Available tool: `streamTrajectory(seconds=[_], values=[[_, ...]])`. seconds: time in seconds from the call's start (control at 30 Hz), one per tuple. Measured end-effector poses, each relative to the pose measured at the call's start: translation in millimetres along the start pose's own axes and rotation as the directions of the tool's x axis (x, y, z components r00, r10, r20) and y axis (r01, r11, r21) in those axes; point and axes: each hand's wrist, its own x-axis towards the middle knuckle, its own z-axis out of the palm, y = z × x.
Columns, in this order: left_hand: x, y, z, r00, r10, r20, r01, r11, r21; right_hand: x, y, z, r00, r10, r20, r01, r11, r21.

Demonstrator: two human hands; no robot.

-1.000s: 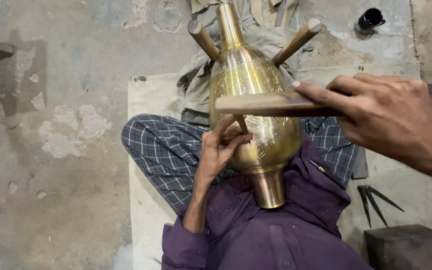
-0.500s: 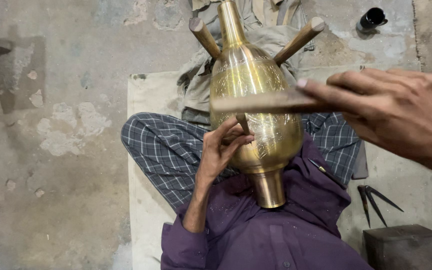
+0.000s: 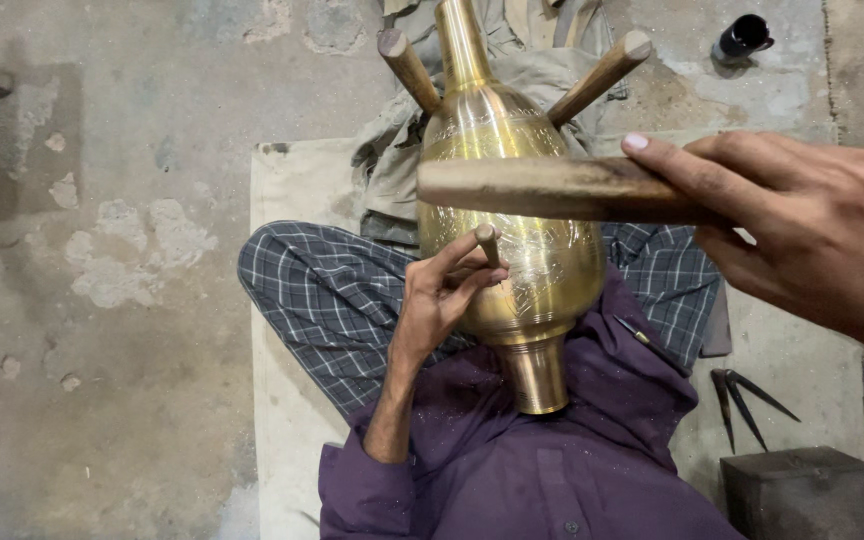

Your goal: The person sits cross-legged on the floor with a brass vessel on their lap and engraves a decorative pattern into its surface, holding a small chisel against the metal and striking it with a wooden mallet. They also rub a flat abrasive block over the engraved area and reposition the vessel between passes.

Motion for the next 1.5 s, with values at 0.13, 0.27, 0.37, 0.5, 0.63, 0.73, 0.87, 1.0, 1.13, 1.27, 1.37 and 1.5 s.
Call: streamTrajectory(seconds=[0.13,0.27,0.37,0.5,0.63,0.73,0.87,1.0,1.13,1.27,1.37,1.5], values=[[2,3,1,1.000,-0.016,-0.011,0.015,1.000,-0.005,0,-1,5,0.970,0.111,0.216,-0.133,0.987,0.086],[1,2,2,0.999,0.015,-0.034,-0.014,0.999,0.037,1,-3,10,0.993,-0.037,0.116,0.048,0.995,-0.092],[-1,0,3,0.999,-0.015,-0.043,0.016,1.000,0.018,4,-2,13,1.000,0.007,0.021,-0.009,0.997,0.077],[1,-6,4,0.999,0.042,-0.008,-0.042,0.999,0.024,6,3,10,0.992,-0.079,0.094,0.087,0.992,-0.086],[5,-9,3,1.000,0.009,-0.013,-0.009,0.999,0.049,2,5,5,0.966,0.054,0.255,-0.013,0.987,-0.161],[5,-6,2,1.000,-0.012,-0.023,0.013,0.998,0.056,0,5,2,0.996,-0.024,0.087,0.038,0.986,-0.163],[5,-3,3,1.000,-0.020,-0.016,0.020,1.000,-0.009,-2,6,1,0.995,0.030,0.100,-0.025,0.999,-0.046],[4,-5,4,1.000,0.025,-0.003,-0.025,1.000,0.001,0,5,7,0.971,0.001,0.240,0.034,0.990,-0.139],[5,-8,4,0.999,0.039,0.000,-0.039,0.999,0.019,3,2,15,0.981,-0.007,0.193,0.030,0.992,-0.119],[4,-7,3,0.997,0.078,0.007,-0.079,0.996,0.036,2,1,16,0.999,-0.035,0.020,0.035,0.999,0.010],[5,-6,3,1.000,0.027,-0.004,-0.026,0.997,0.077,2,1,14,0.986,0.012,0.166,-0.005,0.999,-0.041],[6,-9,4,1.000,-0.008,0.004,0.007,0.998,0.058,8,0,11,0.965,0.045,0.258,-0.037,0.999,-0.039]])
